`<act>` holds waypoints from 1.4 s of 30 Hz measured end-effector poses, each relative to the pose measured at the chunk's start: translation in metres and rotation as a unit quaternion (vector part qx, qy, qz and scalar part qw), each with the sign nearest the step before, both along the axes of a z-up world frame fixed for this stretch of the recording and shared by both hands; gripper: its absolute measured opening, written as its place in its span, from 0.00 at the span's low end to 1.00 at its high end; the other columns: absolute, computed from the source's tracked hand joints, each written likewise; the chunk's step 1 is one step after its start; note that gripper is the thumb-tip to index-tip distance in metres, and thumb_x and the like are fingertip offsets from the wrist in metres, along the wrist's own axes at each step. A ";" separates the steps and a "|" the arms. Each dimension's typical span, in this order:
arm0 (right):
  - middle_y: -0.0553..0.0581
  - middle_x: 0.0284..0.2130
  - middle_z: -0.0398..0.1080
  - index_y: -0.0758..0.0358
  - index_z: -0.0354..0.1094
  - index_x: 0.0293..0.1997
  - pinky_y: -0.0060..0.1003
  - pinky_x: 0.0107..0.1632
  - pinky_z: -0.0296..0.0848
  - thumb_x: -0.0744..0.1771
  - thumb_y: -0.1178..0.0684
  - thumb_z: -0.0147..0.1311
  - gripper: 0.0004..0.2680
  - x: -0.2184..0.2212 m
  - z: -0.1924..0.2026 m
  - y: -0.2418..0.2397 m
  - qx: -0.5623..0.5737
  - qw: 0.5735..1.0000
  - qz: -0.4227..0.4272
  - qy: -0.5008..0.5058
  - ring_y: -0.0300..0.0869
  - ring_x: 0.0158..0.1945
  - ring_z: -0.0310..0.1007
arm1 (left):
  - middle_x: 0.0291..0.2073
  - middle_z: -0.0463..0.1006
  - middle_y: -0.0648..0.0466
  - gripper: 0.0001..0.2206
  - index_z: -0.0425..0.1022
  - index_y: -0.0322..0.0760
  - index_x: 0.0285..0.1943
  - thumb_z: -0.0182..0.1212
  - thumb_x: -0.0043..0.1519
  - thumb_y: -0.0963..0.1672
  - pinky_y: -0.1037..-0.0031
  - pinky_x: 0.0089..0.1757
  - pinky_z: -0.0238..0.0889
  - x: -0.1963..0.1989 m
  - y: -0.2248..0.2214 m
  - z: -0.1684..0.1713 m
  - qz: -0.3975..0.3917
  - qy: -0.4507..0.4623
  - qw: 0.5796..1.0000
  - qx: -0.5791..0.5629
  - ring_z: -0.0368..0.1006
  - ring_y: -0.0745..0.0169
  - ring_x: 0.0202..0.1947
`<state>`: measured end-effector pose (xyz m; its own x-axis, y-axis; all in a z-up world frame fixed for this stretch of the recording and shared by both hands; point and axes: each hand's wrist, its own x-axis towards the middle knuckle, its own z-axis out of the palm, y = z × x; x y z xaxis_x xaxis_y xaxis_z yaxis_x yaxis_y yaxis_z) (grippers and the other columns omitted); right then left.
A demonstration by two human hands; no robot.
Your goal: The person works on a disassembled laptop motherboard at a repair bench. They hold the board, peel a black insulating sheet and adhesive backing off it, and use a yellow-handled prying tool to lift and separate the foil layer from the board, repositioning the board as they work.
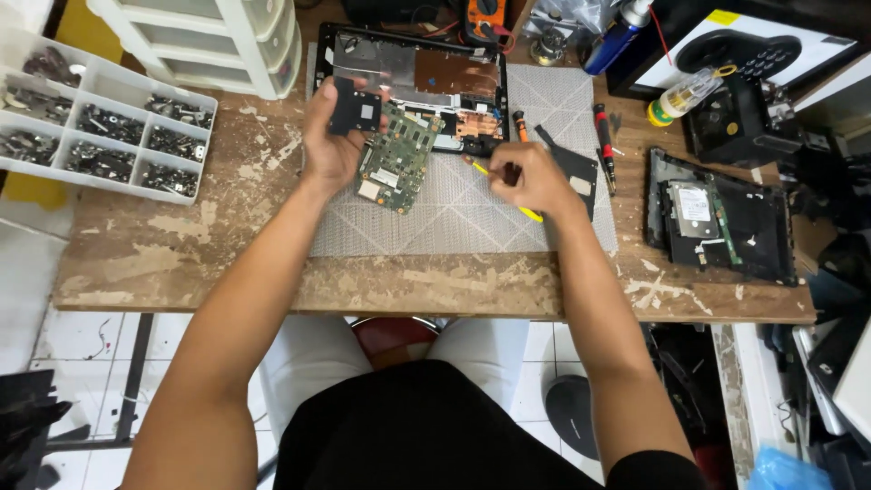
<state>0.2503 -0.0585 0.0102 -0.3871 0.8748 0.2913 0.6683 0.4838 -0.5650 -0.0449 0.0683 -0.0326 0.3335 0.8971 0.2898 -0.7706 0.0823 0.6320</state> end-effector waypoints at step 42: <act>0.66 0.41 0.69 0.68 0.49 0.71 0.46 0.49 0.80 0.66 0.71 0.60 0.26 -0.059 -0.025 0.044 0.033 0.923 -0.110 0.366 0.51 0.44 0.78 | 0.15 0.70 0.51 0.08 0.68 0.34 0.48 0.61 0.63 0.40 0.69 0.20 0.63 -0.027 -0.004 0.036 0.197 0.540 0.746 0.336 0.71 0.53 0.15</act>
